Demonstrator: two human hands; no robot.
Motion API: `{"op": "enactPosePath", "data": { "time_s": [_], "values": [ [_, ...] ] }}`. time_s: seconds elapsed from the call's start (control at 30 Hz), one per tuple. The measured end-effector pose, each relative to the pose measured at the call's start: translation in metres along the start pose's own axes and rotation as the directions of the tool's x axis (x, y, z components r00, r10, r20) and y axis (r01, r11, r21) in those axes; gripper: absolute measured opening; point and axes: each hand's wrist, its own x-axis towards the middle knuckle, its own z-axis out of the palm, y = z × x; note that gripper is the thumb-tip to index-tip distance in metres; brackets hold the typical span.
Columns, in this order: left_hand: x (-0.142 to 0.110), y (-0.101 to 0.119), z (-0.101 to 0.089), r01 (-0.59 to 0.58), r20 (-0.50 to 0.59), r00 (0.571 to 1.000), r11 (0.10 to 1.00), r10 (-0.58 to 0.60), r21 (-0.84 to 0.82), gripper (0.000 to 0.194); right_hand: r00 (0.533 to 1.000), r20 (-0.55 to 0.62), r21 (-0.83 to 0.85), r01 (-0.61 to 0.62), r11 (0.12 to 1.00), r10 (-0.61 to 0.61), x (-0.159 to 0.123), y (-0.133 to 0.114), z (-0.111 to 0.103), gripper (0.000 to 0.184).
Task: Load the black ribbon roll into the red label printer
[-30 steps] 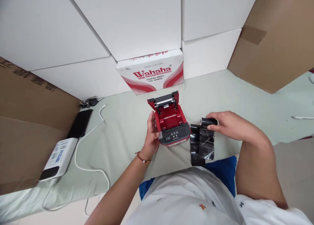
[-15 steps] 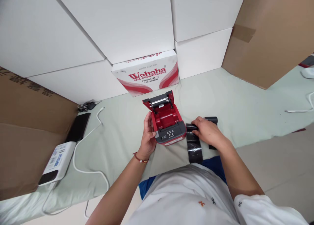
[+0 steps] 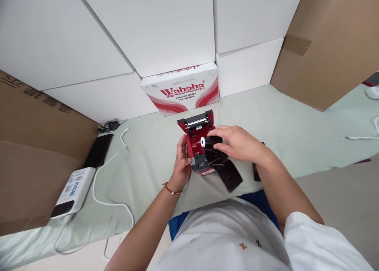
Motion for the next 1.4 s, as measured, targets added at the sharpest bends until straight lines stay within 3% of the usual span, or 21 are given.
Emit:
{"op": "enactPosePath", "data": {
  "time_s": [0.1,0.2,0.5,0.63,0.7,0.77,0.8,0.87,0.93,0.97,1.03,1.1,1.17,1.27,1.4],
  "values": [
    [0.0,-0.002,-0.001,-0.002,0.002,1.0,1.0,0.002,0.002,0.096,0.984,0.074,-0.314,-0.129,0.941,0.159,0.025,-0.023,0.017,0.043],
    [0.0,-0.002,-0.001,-0.009,0.0,1.0,1.0,0.009,0.001,0.097,0.951,0.153,-0.488,-0.164,0.857,0.269,0.042,-0.04,0.026,0.041],
    [-0.006,-0.003,-0.001,-0.067,0.017,0.998,0.997,0.066,0.028,0.09,0.922,0.186,-0.505,-0.205,0.838,0.338,0.073,-0.034,0.044,0.037],
    [-0.009,-0.001,0.0,-0.128,-0.012,0.991,0.985,0.13,0.116,0.083,0.95,0.201,-0.413,-0.139,0.9,0.239,0.061,-0.031,0.038,0.042],
    [-0.01,0.0,0.002,-0.134,-0.007,0.991,0.984,0.136,0.118,0.082,0.986,0.135,-0.215,-0.065,0.975,0.095,0.051,-0.031,0.033,0.037],
    [-0.009,0.0,0.003,-0.132,-0.009,0.991,0.986,0.134,0.105,0.082,0.996,-0.093,0.029,-0.006,1.0,0.009,0.043,-0.028,0.029,0.025],
    [-0.009,-0.001,0.003,-0.135,-0.019,0.99,0.986,0.137,0.096,0.081,0.968,-0.251,0.115,0.015,0.993,0.014,0.042,-0.026,0.028,0.025],
    [-0.008,-0.003,0.003,-0.146,-0.057,0.987,0.986,0.151,0.084,0.079,0.846,-0.532,0.151,0.048,0.987,0.04,0.045,-0.016,0.029,0.034],
    [-0.007,-0.005,0.002,-0.154,-0.106,0.981,0.984,0.163,0.085,0.076,0.743,-0.669,0.102,0.072,0.992,0.015,0.052,-0.001,0.033,0.043],
    [-0.006,-0.006,0.002,-0.155,-0.131,0.977,0.984,0.166,0.091,0.074,0.735,-0.678,0.081,0.078,0.994,-0.003,0.055,0.007,0.036,0.049],
    [-0.006,-0.006,0.002,-0.155,-0.172,0.97,0.981,0.173,0.113,0.07,0.768,-0.639,0.072,0.094,0.993,-0.027,0.059,0.019,0.042,0.055],
    [-0.007,-0.005,0.001,-0.163,-0.193,0.962,0.974,0.193,0.16,0.068,0.79,-0.611,0.082,0.128,0.988,-0.052,0.055,0.024,0.047,0.051],
    [-0.009,-0.002,-0.001,-0.193,-0.185,0.952,0.949,0.242,0.249,0.068,0.775,-0.626,0.081,0.177,0.981,-0.088,0.043,0.024,0.051,0.043],
    [-0.014,0.005,-0.003,-0.284,-0.098,0.929,0.857,0.357,0.429,0.073,0.75,-0.647,0.077,0.241,0.967,-0.136,0.017,0.021,0.056,0.035],
    [-0.021,0.019,-0.005,-0.431,0.088,0.88,0.706,0.467,0.562,0.066,0.78,-0.595,0.078,0.299,0.951,-0.196,-0.015,0.028,0.069,0.03]
  ]
}}
